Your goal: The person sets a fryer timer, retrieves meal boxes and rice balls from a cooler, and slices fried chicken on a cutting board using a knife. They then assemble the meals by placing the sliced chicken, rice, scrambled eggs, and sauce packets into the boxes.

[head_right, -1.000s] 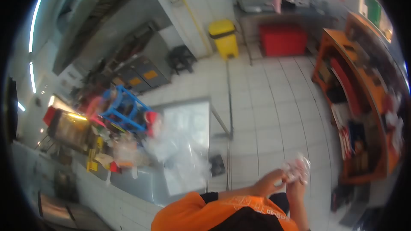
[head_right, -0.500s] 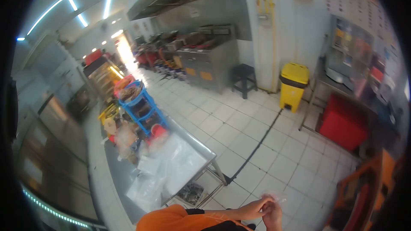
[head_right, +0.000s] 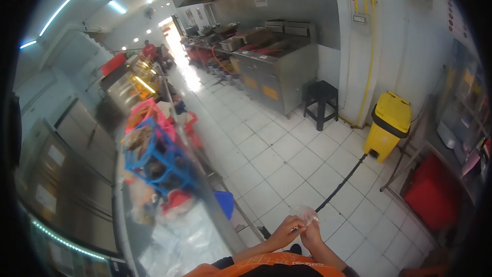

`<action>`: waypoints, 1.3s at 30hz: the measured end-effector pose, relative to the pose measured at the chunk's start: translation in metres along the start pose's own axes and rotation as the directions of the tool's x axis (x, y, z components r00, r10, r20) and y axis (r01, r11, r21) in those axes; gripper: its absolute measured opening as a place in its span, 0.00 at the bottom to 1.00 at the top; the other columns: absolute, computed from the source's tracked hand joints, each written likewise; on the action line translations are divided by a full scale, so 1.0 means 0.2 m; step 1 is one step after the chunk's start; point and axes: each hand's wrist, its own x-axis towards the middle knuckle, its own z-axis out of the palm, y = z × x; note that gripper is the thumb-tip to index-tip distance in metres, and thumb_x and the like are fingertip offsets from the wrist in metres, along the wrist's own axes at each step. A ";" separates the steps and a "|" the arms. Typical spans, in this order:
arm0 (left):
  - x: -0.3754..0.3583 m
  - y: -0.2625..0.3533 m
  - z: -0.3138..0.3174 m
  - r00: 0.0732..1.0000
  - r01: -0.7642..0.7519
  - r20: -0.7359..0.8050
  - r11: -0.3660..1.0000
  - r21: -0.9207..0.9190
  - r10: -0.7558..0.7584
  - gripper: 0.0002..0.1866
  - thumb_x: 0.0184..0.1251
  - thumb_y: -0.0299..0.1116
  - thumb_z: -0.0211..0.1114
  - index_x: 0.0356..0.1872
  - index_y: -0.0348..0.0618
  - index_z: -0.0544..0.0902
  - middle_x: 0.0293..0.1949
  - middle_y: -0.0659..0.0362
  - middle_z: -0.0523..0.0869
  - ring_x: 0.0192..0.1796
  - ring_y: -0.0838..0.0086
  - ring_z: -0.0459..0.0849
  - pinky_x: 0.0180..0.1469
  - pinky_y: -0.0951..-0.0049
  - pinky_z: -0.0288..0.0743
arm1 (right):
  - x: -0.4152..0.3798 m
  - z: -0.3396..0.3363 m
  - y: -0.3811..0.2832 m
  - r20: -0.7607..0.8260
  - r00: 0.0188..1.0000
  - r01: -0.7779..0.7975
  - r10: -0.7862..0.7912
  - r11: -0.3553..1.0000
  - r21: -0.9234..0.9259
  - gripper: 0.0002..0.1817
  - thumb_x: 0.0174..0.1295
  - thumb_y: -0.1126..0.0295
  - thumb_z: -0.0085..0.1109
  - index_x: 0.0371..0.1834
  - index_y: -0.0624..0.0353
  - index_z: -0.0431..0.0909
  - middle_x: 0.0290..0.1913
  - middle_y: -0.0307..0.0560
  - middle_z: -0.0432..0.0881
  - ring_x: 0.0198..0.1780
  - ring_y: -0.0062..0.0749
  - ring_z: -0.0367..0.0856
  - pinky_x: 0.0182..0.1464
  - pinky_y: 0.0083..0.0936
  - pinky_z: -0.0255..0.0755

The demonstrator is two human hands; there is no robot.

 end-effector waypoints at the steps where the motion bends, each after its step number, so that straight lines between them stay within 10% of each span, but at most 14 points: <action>1: 0.12 -0.04 0.00 0.999 -0.021 0.042 0.999 -0.048 0.024 0.05 0.66 0.29 0.62 0.37 0.40 0.77 0.38 0.56 0.78 0.44 0.63 0.75 0.47 0.67 0.68 | 0.11 0.00 -0.09 0.004 1.000 0.021 -0.021 0.998 -0.056 0.18 0.73 0.61 0.46 0.62 0.53 0.65 0.55 0.42 0.71 0.56 0.30 0.72 0.57 0.29 0.68; 4: 0.47 -0.11 0.01 0.998 -0.063 0.019 0.996 -0.059 0.064 0.05 0.65 0.27 0.62 0.39 0.40 0.77 0.41 0.56 0.77 0.46 0.60 0.74 0.49 0.67 0.68 | 0.45 0.04 -0.37 0.087 0.996 0.005 0.017 0.968 -0.253 0.30 0.73 0.45 0.40 0.68 0.55 0.62 0.55 0.43 0.73 0.56 0.28 0.72 0.59 0.28 0.66; 9: 1.11 -0.49 -0.08 0.987 -0.152 0.041 0.987 -0.048 0.154 0.06 0.63 0.28 0.62 0.39 0.40 0.77 0.42 0.53 0.77 0.48 0.55 0.73 0.53 0.60 0.66 | 1.31 -0.08 -0.47 0.172 0.984 0.011 0.055 0.932 -0.363 0.31 0.71 0.47 0.43 0.69 0.55 0.63 0.58 0.42 0.73 0.59 0.31 0.71 0.63 0.30 0.63; 11: 1.33 -0.71 -0.17 0.990 -0.135 0.054 0.987 0.089 0.130 0.07 0.60 0.28 0.62 0.39 0.40 0.78 0.42 0.54 0.77 0.49 0.56 0.73 0.52 0.60 0.65 | 1.64 -0.10 -0.48 0.142 0.984 -0.007 0.109 0.815 -0.579 0.30 0.69 0.48 0.45 0.66 0.59 0.68 0.59 0.45 0.73 0.59 0.35 0.71 0.63 0.31 0.63; 15: 1.92 -0.81 -0.44 0.997 -0.071 0.030 0.893 0.444 0.065 0.07 0.60 0.30 0.65 0.39 0.45 0.79 0.43 0.58 0.79 0.49 0.60 0.74 0.51 0.61 0.65 | 2.34 0.02 -0.62 0.414 0.891 0.454 -0.185 0.368 -0.812 0.33 0.68 0.44 0.43 0.65 0.61 0.67 0.59 0.47 0.74 0.60 0.35 0.70 0.64 0.33 0.61; 18: 2.34 -0.92 -0.73 0.997 -0.069 0.020 0.802 0.593 0.071 0.08 0.58 0.31 0.65 0.39 0.46 0.80 0.42 0.60 0.79 0.49 0.62 0.74 0.50 0.61 0.64 | 2.88 0.25 -0.60 0.321 0.935 -0.004 0.149 0.911 -0.412 0.31 0.70 0.51 0.43 0.70 0.59 0.59 0.65 0.47 0.69 0.64 0.37 0.67 0.67 0.31 0.59; 20: 2.52 -1.01 -0.94 0.997 0.018 -0.074 0.766 0.643 0.039 0.08 0.56 0.31 0.67 0.37 0.47 0.80 0.40 0.61 0.80 0.48 0.62 0.75 0.49 0.60 0.64 | 3.15 0.46 -0.62 0.439 0.750 -0.430 0.495 0.869 -0.244 0.36 0.72 0.48 0.39 0.76 0.58 0.48 0.72 0.45 0.59 0.70 0.35 0.60 0.71 0.29 0.51; 22: 2.61 -1.15 -1.12 0.962 0.165 -0.272 0.751 0.640 0.021 0.08 0.55 0.30 0.68 0.36 0.47 0.80 0.39 0.61 0.80 0.48 0.62 0.75 0.50 0.59 0.62 | 3.50 0.69 -0.58 0.629 0.597 0.211 0.498 0.659 -0.722 0.37 0.73 0.45 0.35 0.78 0.55 0.44 0.72 0.45 0.60 0.70 0.31 0.60 0.72 0.27 0.49; 24: 2.69 -1.30 -1.27 0.906 0.298 -0.424 0.736 0.609 -0.016 0.08 0.55 0.30 0.68 0.35 0.47 0.80 0.39 0.61 0.80 0.48 0.63 0.75 0.50 0.60 0.61 | 3.76 0.87 -0.46 0.736 0.477 0.492 0.480 0.549 -0.676 0.36 0.73 0.48 0.37 0.78 0.54 0.43 0.70 0.45 0.63 0.69 0.28 0.61 0.72 0.26 0.48; 26: 2.74 -1.43 -1.43 0.848 0.416 -0.525 0.711 0.567 -0.077 0.07 0.55 0.29 0.68 0.35 0.47 0.80 0.39 0.62 0.80 0.48 0.64 0.75 0.52 0.60 0.60 | 3.92 1.02 -0.29 0.811 0.497 0.346 0.308 0.787 -0.511 0.35 0.73 0.55 0.44 0.78 0.55 0.44 0.66 0.44 0.68 0.67 0.26 0.65 0.72 0.25 0.50; 28: 2.83 -1.64 -1.62 0.858 0.410 -0.503 0.732 0.544 -0.107 0.07 0.56 0.30 0.68 0.35 0.48 0.80 0.38 0.63 0.80 0.48 0.65 0.76 0.52 0.60 0.59 | 4.26 0.87 0.14 0.706 0.343 -0.112 0.620 0.773 -0.624 0.34 0.75 0.52 0.39 0.79 0.50 0.43 0.67 0.44 0.67 0.58 0.21 0.67 0.63 0.22 0.58; 32: 3.20 -1.95 -2.02 0.932 0.278 -0.349 0.810 0.516 -0.097 0.07 0.53 0.28 0.69 0.33 0.49 0.81 0.37 0.63 0.80 0.46 0.64 0.76 0.53 0.59 0.59 | 4.63 1.36 -0.11 0.504 0.440 -0.294 0.743 0.650 -0.701 0.33 0.73 0.72 0.37 0.78 0.60 0.37 0.76 0.46 0.50 0.76 0.27 0.49 0.77 0.25 0.39; 37: 3.89 -2.15 -2.44 0.994 -0.025 -0.080 0.886 0.463 0.070 0.07 0.54 0.25 0.65 0.35 0.44 0.80 0.40 0.57 0.79 0.47 0.61 0.76 0.50 0.60 0.64 | 5.45 1.55 -0.25 0.772 0.522 0.353 0.363 0.732 -0.582 0.41 0.66 0.66 0.47 0.77 0.65 0.35 0.79 0.52 0.38 0.79 0.34 0.39 0.78 0.28 0.33; 39: 4.16 -2.25 -2.61 0.988 -0.120 -0.030 0.874 0.471 0.152 0.08 0.54 0.24 0.65 0.36 0.42 0.80 0.39 0.55 0.78 0.46 0.60 0.76 0.48 0.61 0.66 | 5.52 1.92 -0.57 0.535 0.697 -0.093 0.477 0.801 -0.592 0.39 0.70 0.56 0.39 0.77 0.65 0.36 0.79 0.52 0.40 0.79 0.34 0.40 0.78 0.29 0.34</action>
